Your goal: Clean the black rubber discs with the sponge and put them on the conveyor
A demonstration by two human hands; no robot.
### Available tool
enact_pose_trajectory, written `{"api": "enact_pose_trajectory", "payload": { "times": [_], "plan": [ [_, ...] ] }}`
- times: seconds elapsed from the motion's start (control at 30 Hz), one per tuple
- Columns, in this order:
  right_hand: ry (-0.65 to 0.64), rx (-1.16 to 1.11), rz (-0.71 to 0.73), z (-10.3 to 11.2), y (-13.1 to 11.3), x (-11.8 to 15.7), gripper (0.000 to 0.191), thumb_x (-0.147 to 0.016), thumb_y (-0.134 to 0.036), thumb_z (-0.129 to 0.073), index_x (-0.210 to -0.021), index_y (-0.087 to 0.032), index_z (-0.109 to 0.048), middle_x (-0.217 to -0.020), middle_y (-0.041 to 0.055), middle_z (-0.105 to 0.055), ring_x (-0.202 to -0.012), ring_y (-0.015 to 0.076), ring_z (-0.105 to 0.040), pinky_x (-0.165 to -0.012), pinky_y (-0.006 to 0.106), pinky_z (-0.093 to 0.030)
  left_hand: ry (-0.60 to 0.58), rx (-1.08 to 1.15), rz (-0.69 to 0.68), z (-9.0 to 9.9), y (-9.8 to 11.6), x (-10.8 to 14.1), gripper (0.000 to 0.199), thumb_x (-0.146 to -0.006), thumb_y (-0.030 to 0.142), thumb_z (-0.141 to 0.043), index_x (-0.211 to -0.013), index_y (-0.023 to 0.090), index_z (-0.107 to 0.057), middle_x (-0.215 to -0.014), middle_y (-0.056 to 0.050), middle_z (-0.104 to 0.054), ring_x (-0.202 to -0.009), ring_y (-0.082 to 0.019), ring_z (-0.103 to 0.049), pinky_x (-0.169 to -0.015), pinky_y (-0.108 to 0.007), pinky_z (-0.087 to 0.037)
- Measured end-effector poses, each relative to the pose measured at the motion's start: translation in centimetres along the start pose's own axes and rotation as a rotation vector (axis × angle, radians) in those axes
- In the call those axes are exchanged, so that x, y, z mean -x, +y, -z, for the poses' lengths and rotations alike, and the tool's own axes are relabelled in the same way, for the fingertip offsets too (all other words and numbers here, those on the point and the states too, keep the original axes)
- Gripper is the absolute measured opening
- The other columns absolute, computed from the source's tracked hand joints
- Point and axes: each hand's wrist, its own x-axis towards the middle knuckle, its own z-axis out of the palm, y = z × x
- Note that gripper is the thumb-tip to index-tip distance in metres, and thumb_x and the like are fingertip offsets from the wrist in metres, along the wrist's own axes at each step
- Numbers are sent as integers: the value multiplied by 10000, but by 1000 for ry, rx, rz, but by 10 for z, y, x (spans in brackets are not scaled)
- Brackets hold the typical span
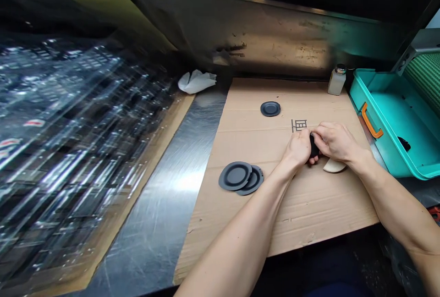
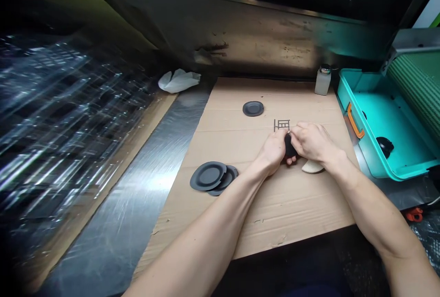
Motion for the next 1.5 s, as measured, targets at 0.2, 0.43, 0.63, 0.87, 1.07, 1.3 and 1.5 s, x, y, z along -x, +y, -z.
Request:
{"api": "enact_pose_trajectory", "payload": {
  "times": [0.2, 0.43, 0.63, 0.87, 1.07, 1.3, 1.5],
  "plan": [
    [-38, -3, -10, 5, -1, -1, 285, -987, -234, -453, -942, -185, -730, -932, 69, -707, -799, 186, -603, -713, 294, -385, 7, -14, 32, -1, 3, 2, 468, -979, 301, -326, -606, 167, -575, -472, -62, -609, -310, -138, -508, -314, -210, -345],
    [-65, -24, -31, 11, -2, 0, 271, -969, -220, -487, -853, -184, -729, -857, 60, -698, -747, 177, -582, -695, 291, -374, -8, -43, 14, -1, 2, 3, 479, -964, 342, -344, -601, 159, -598, -494, -87, -627, -314, -149, -516, -308, -227, -343],
    [-58, -15, -55, 8, -3, 1, 249, -965, -218, -506, -910, -188, -747, -901, 65, -710, -748, 176, -578, -685, 289, -361, -8, -50, 19, -2, 2, 3, 441, -959, 326, -353, -666, 143, -628, -464, -71, -601, -310, -156, -510, -306, -234, -357],
    [255, -271, -230, 13, 1, 6, 312, -1045, -335, -448, -1042, -223, -738, -986, 48, -709, -918, 179, -623, -834, 269, -442, 23, 605, 309, 17, 22, -2, 498, -1006, 295, -218, -984, 29, -638, -624, -119, -646, -408, -118, -515, -346, -180, -382],
    [250, -415, -371, 15, -6, 3, 305, -967, -216, -420, -1116, -182, -683, -1012, 45, -717, -962, 197, -653, -851, 285, -472, 46, 735, 348, 21, 28, -1, 484, -1015, 310, -235, -1068, 10, -612, -668, -134, -654, -436, -118, -521, -346, -163, -370],
    [438, -602, -265, 1, -15, 4, 190, -953, -333, -562, -957, -187, -683, -902, 17, -723, -827, 160, -645, -785, 265, -456, 63, 672, 284, 16, 19, -6, 342, -1015, 301, -278, -945, 123, -561, -646, -87, -637, -429, -156, -560, -358, -208, -386],
    [221, -544, -173, -1, -20, 5, 142, -925, -326, -655, -962, -210, -726, -921, 13, -730, -859, 159, -645, -786, 260, -436, 42, 668, 164, 10, 9, -9, 354, -1021, 308, -311, -791, 162, -536, -611, -36, -574, -454, -152, -543, -360, -226, -379]
  ]
}}
